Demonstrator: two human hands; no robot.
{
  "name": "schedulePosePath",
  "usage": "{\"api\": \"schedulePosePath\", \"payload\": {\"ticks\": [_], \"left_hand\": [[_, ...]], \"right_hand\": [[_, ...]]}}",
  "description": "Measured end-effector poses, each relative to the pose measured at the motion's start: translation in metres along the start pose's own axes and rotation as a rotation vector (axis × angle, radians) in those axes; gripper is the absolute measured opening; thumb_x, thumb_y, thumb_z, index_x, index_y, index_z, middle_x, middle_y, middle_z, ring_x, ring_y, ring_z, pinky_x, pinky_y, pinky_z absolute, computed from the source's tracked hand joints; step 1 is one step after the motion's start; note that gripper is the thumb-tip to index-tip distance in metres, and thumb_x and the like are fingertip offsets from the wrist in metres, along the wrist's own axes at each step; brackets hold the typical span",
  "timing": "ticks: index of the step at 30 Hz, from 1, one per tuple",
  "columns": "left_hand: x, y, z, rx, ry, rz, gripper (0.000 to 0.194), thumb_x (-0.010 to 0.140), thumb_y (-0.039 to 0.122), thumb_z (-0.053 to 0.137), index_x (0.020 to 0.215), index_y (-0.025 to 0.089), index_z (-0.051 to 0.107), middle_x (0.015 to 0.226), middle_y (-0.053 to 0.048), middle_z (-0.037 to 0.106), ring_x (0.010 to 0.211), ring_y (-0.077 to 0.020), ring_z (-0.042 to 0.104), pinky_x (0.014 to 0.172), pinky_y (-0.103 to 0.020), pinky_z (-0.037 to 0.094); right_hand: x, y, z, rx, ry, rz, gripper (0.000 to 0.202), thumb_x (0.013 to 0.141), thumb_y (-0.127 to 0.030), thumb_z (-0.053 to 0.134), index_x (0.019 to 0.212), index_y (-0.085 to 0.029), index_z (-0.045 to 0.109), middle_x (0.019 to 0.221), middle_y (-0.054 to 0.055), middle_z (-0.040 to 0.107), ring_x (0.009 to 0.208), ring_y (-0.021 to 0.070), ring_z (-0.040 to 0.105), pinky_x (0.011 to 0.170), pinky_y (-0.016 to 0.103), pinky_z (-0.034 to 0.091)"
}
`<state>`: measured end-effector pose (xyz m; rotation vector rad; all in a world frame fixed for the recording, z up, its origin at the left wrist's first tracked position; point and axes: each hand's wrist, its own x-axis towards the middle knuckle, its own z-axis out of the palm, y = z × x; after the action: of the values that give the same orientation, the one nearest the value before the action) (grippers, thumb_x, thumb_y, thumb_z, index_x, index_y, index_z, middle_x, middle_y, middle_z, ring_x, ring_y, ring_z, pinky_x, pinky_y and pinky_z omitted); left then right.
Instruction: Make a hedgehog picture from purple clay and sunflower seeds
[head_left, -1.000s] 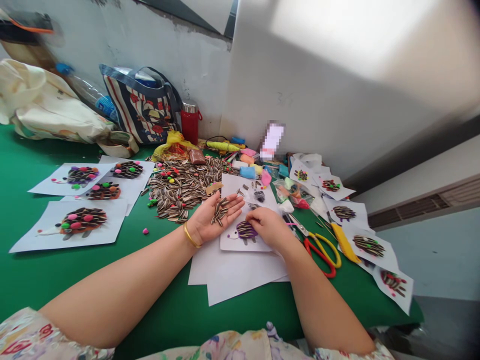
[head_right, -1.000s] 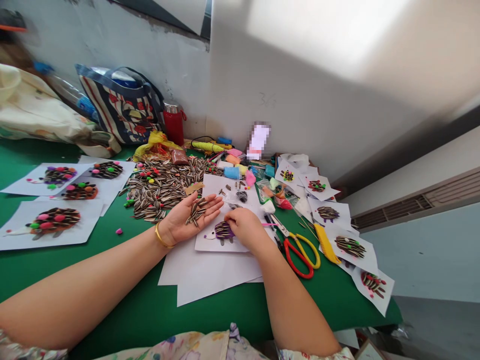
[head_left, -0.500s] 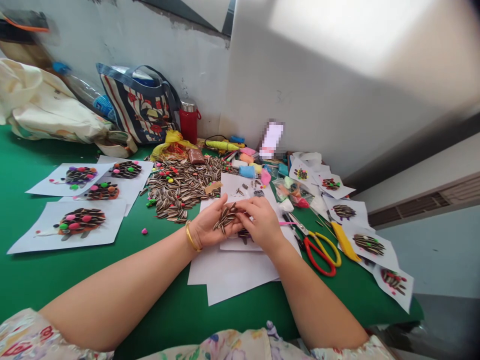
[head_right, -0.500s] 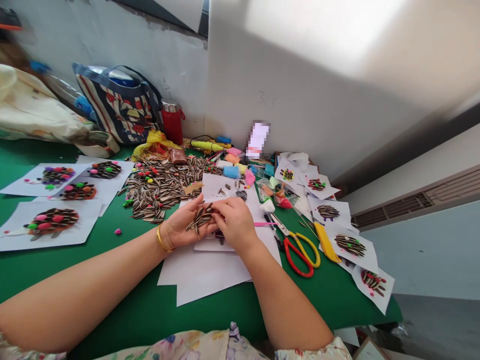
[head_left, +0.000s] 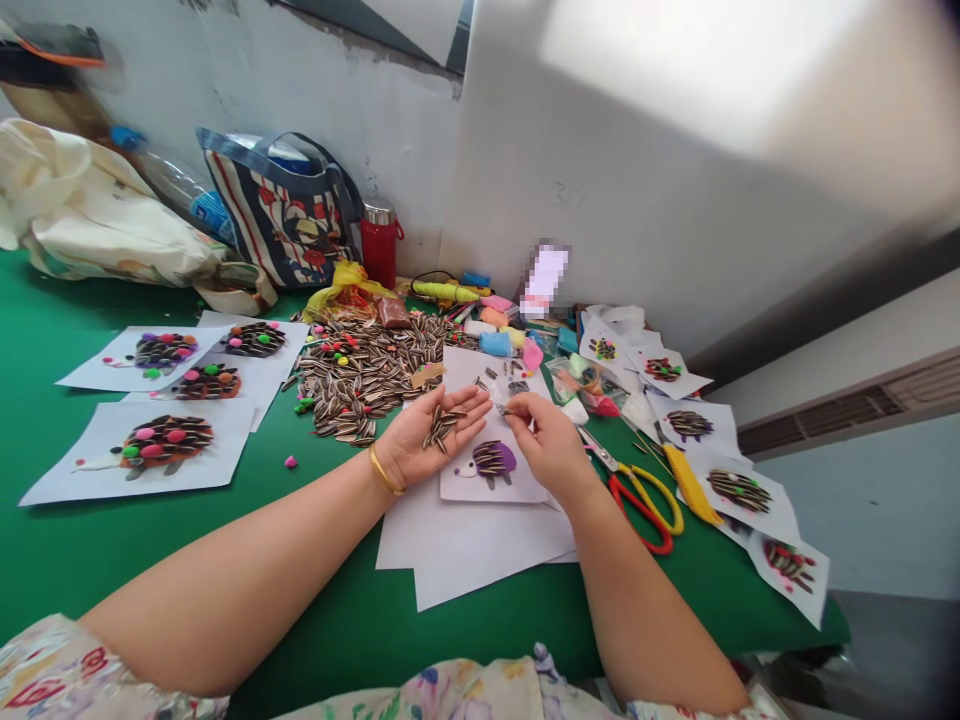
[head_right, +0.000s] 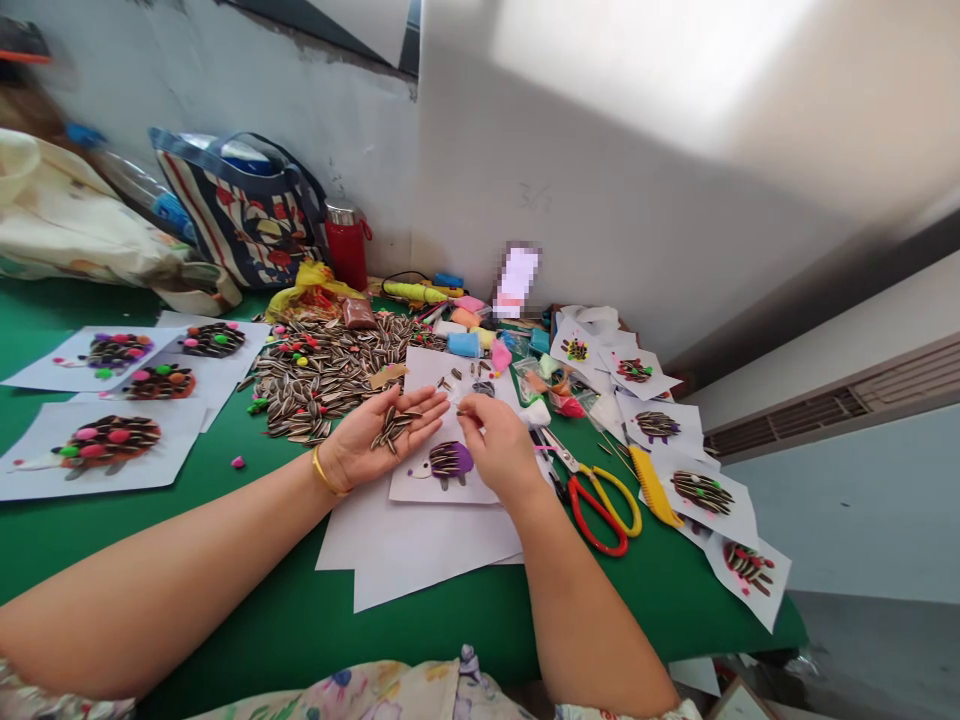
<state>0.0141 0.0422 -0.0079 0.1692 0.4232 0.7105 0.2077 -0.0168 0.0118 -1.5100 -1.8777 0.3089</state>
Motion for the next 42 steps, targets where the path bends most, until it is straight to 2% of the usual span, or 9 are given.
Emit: {"api": "schedulePosePath", "payload": {"ticks": [3, 6, 11, 15, 22, 28, 42], "left_hand": [[0.002, 0.002, 0.000, -0.022, 0.084, 0.060, 0.041, 0.101, 0.032, 0.035, 0.126, 0.008, 0.056, 0.129, -0.020, 0.061, 0.122, -0.0258, 0.059, 0.099, -0.036, 0.052], [0.003, 0.003, -0.001, -0.024, 0.093, 0.054, 0.040, 0.101, 0.032, 0.034, 0.124, 0.008, 0.057, 0.130, -0.020, 0.061, 0.122, -0.0264, 0.058, 0.098, -0.037, 0.053], [0.002, 0.002, -0.001, -0.018, 0.078, 0.054, 0.041, 0.102, 0.034, 0.033, 0.122, 0.008, 0.058, 0.132, -0.020, 0.059, 0.124, -0.0270, 0.057, 0.099, -0.037, 0.052], [0.003, 0.002, -0.002, -0.019, 0.068, 0.052, 0.043, 0.102, 0.034, 0.032, 0.123, 0.007, 0.058, 0.134, -0.020, 0.058, 0.125, -0.0271, 0.056, 0.101, -0.037, 0.051], [0.002, 0.002, -0.001, -0.019, 0.078, 0.042, 0.045, 0.102, 0.035, 0.031, 0.127, 0.008, 0.057, 0.132, -0.020, 0.060, 0.124, -0.0259, 0.057, 0.101, -0.037, 0.051], [0.002, 0.002, -0.001, -0.017, 0.072, 0.042, 0.047, 0.102, 0.037, 0.031, 0.126, 0.006, 0.056, 0.134, -0.020, 0.058, 0.125, -0.0264, 0.056, 0.102, -0.037, 0.050], [0.002, 0.001, -0.001, -0.015, 0.081, 0.042, 0.046, 0.102, 0.037, 0.032, 0.125, 0.006, 0.058, 0.134, -0.021, 0.058, 0.124, -0.0268, 0.057, 0.100, -0.036, 0.051]], "right_hand": [[-0.004, 0.015, -0.010, 0.047, -0.129, 0.137, 0.017, 0.089, -0.026, 0.052, 0.095, -0.023, 0.068, 0.092, 0.003, 0.070, 0.085, 0.0189, 0.063, 0.077, 0.031, 0.047], [-0.007, 0.023, -0.015, 0.087, -0.260, 0.249, 0.017, 0.083, -0.026, 0.058, 0.094, -0.023, 0.071, 0.091, 0.002, 0.073, 0.080, 0.0178, 0.065, 0.074, 0.029, 0.048], [-0.008, 0.018, -0.014, 0.063, -0.371, 0.298, 0.014, 0.081, -0.024, 0.058, 0.086, -0.022, 0.071, 0.077, -0.001, 0.071, 0.068, 0.0147, 0.061, 0.060, 0.024, 0.043], [-0.007, 0.015, -0.011, 0.021, -0.351, 0.225, 0.013, 0.081, -0.022, 0.057, 0.080, -0.021, 0.070, 0.079, -0.001, 0.070, 0.071, 0.0145, 0.059, 0.064, 0.025, 0.041], [-0.008, 0.016, -0.007, 0.030, -0.361, 0.240, 0.014, 0.081, -0.020, 0.055, 0.083, -0.021, 0.069, 0.075, -0.002, 0.068, 0.065, 0.0130, 0.056, 0.062, 0.024, 0.040], [-0.006, 0.016, -0.002, -0.051, -0.329, 0.102, 0.014, 0.081, -0.016, 0.057, 0.082, -0.021, 0.070, 0.084, 0.001, 0.068, 0.081, 0.0162, 0.058, 0.073, 0.026, 0.041], [-0.004, 0.013, 0.001, -0.155, -0.358, 0.065, 0.017, 0.084, -0.013, 0.056, 0.083, -0.021, 0.071, 0.082, 0.002, 0.067, 0.079, 0.0163, 0.058, 0.071, 0.026, 0.040]]}}
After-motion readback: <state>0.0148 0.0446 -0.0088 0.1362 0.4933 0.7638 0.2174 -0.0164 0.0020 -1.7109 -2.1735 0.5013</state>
